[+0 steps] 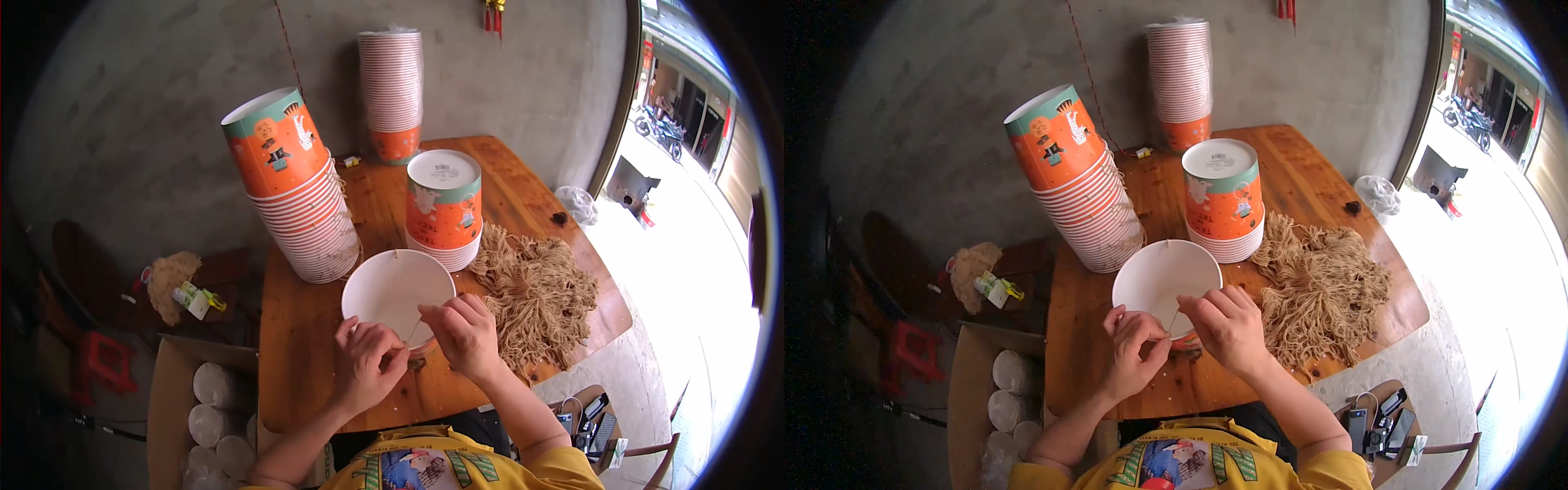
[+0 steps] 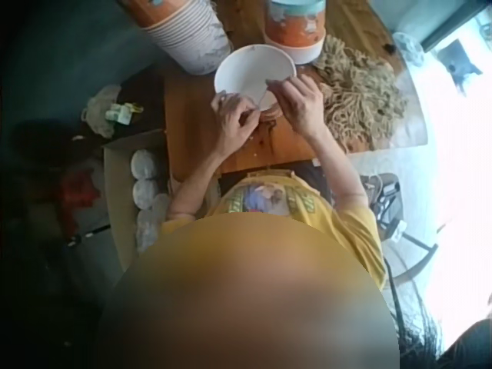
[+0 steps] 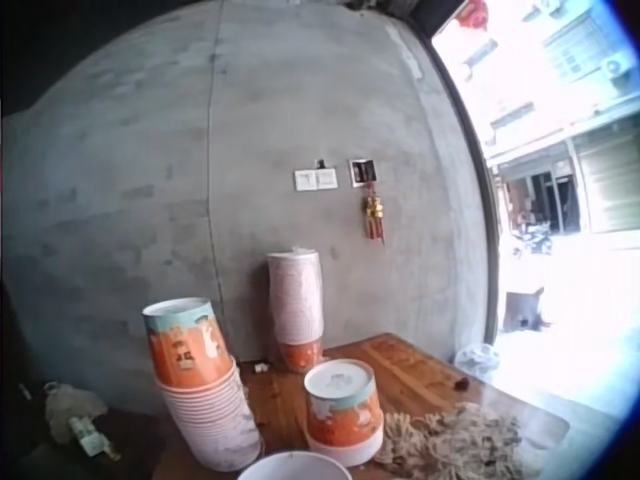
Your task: Packaging brown fibrous material into decorated paper cups.
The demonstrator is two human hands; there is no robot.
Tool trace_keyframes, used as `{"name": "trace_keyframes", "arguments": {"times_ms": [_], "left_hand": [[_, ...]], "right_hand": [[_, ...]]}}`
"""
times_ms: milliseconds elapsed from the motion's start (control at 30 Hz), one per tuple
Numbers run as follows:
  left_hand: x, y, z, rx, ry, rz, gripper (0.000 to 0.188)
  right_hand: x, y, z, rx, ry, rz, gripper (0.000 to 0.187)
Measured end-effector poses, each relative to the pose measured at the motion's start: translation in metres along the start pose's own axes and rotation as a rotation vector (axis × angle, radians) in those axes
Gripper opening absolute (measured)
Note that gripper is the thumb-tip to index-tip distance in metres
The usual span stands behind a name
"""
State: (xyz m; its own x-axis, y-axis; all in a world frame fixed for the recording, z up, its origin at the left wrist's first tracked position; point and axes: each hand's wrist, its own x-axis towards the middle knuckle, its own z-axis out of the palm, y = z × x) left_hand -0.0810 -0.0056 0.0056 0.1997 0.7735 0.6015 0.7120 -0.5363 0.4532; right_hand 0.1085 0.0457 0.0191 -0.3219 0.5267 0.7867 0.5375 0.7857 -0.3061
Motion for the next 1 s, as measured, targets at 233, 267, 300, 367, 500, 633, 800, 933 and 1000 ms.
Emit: {"name": "trace_keyframes", "arguments": {"times_ms": [233,267,300,367,500,633,800,933,1000], "left_hand": [[0.015,-0.021,-0.044,-0.177,0.004,0.186,0.020],[0.018,-0.021,-0.050,-0.232,0.025,0.169,0.017],[0.019,-0.024,-0.052,-0.232,0.026,0.175,0.017],[0.018,-0.029,-0.058,-0.349,0.055,0.102,0.015],[0.028,-0.023,-0.068,-0.468,0.063,-0.230,0.005],[0.056,-0.038,-0.086,-0.760,0.064,-0.554,0.007],[0.096,-0.044,-0.126,-0.830,0.119,-0.017,0.065],[0.094,-0.031,-0.145,0.062,0.039,0.545,0.116],[0.101,-0.032,-0.131,0.181,0.129,0.573,0.119]], "right_hand": [[0.002,0.012,-0.024,0.102,-0.085,0.020,0.026],[-0.007,0.014,-0.023,0.099,-0.080,0.018,0.026],[-0.022,0.016,-0.019,0.465,-0.108,0.202,0.025],[-0.025,0.017,-0.018,0.788,-0.234,0.196,0.028],[-0.026,-0.011,-0.024,0.622,-0.499,0.036,0.077],[-0.006,-0.018,-0.013,0.571,-0.488,0.025,0.094],[0.069,-0.002,-0.008,0.595,-0.173,0.021,0.075],[0.127,0.003,-0.011,1.258,-0.143,0.551,0.043],[0.158,-0.009,-0.017,1.333,-0.136,0.609,0.041]]}}
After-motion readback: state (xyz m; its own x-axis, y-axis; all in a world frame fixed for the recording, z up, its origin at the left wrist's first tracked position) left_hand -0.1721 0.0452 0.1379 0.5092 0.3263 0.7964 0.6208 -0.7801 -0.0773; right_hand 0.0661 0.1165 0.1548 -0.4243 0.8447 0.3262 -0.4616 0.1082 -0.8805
